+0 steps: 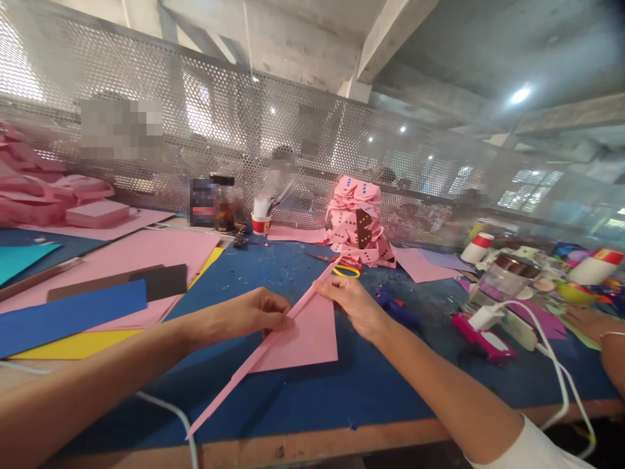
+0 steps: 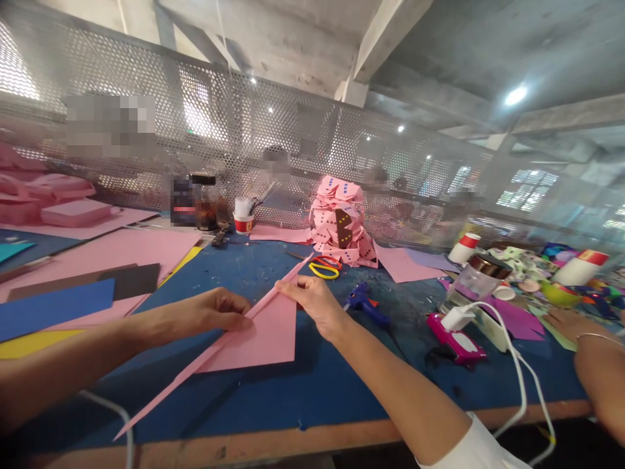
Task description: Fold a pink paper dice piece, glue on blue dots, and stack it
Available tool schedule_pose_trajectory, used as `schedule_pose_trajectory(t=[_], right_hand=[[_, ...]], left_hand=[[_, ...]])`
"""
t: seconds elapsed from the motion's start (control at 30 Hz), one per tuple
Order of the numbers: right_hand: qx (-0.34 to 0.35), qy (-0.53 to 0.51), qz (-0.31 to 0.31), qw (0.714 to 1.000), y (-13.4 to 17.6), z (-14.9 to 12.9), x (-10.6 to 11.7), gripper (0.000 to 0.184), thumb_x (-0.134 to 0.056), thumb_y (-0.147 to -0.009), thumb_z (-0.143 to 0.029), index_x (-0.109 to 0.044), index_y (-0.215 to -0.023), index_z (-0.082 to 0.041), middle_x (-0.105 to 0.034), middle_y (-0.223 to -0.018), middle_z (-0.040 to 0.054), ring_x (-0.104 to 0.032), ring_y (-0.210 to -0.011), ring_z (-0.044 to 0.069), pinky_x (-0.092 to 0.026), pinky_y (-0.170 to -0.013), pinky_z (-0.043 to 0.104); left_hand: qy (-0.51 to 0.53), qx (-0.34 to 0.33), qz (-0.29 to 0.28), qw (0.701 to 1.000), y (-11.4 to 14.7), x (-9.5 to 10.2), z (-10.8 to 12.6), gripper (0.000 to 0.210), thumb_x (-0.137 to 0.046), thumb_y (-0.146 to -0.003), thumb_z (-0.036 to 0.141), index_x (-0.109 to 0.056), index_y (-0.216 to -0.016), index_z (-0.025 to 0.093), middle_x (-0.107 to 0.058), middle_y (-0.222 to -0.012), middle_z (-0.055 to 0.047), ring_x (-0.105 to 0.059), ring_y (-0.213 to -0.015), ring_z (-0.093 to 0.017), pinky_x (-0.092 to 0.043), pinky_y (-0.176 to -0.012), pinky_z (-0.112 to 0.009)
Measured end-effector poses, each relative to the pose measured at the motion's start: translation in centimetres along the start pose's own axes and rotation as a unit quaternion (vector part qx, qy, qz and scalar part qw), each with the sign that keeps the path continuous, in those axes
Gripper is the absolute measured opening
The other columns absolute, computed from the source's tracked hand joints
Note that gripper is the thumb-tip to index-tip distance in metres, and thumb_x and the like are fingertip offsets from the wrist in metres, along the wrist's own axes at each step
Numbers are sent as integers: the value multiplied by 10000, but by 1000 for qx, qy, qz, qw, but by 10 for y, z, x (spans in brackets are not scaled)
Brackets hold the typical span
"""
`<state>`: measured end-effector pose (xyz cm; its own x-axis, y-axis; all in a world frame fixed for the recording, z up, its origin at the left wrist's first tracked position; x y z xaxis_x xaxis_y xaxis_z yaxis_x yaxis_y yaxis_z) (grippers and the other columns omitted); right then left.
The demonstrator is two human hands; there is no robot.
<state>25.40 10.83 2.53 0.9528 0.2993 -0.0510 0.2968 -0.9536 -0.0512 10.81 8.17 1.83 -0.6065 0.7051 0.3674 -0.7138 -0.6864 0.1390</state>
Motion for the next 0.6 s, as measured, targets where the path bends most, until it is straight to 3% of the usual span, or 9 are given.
schedule_pose_trajectory(t=[0.17, 0.27, 0.37, 0.47, 0.6], right_hand=[[32, 11, 57, 998, 1, -6, 9, 354, -837, -689, -457, -664, -688, -148, -575, -613, -26, -525, -590, 121, -414, -618, 265], [40, 12, 91, 995, 3, -8, 16, 350, -836, -682, -456, -665, -668, -151, -569, -599, -26, -520, -581, 123, -415, -615, 268], [41, 13, 95, 995, 4, -6, 18, 358, -823, -690, -476, -668, -670, -154, -585, -607, -20, -531, -588, 129, -426, -626, 275], [33, 42, 86, 995, 4, -2, 17, 406, -789, -713, -532, -650, -662, -154, -606, -637, 0, -561, -621, 148, -442, -638, 288], [46, 92, 137, 985, 1, -5, 33, 424, -706, -791, -585, -641, -877, -176, -653, -802, 23, -623, -718, 179, -475, -645, 299]], left_hand=[[-32, -10, 43, 999, -1, 11, -5, 349, -628, -862, 453, -593, -683, 156, -428, -622, 49, -357, -602, -109, -253, -566, -251], [-12, -6, 74, 997, -1, 19, -8, 326, -686, -822, 465, -637, -743, 153, -501, -665, 47, -402, -637, -111, -289, -590, -237], [6, -8, 96, 995, -1, 23, -9, 343, -707, -802, 493, -676, -833, 153, -582, -737, 29, -463, -690, -123, -337, -630, -232], [-21, -13, 129, 991, -1, 29, -11, 338, -693, -810, 494, -669, -794, 158, -553, -693, 36, -435, -649, -115, -317, -592, -231], [-67, -17, 163, 984, 1, 38, -18, 317, -663, -820, 479, -673, -779, 165, -536, -662, 35, -427, -628, -122, -298, -567, -241]])
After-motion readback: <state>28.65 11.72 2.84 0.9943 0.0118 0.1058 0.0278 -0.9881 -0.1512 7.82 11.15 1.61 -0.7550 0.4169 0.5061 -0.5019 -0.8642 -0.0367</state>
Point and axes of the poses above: each hand's wrist, its own y-axis away from the middle knuckle, its own x-axis out of the back of the hand, z = x × y, the point moved 9 cm from there along -y, towards the middle knuckle
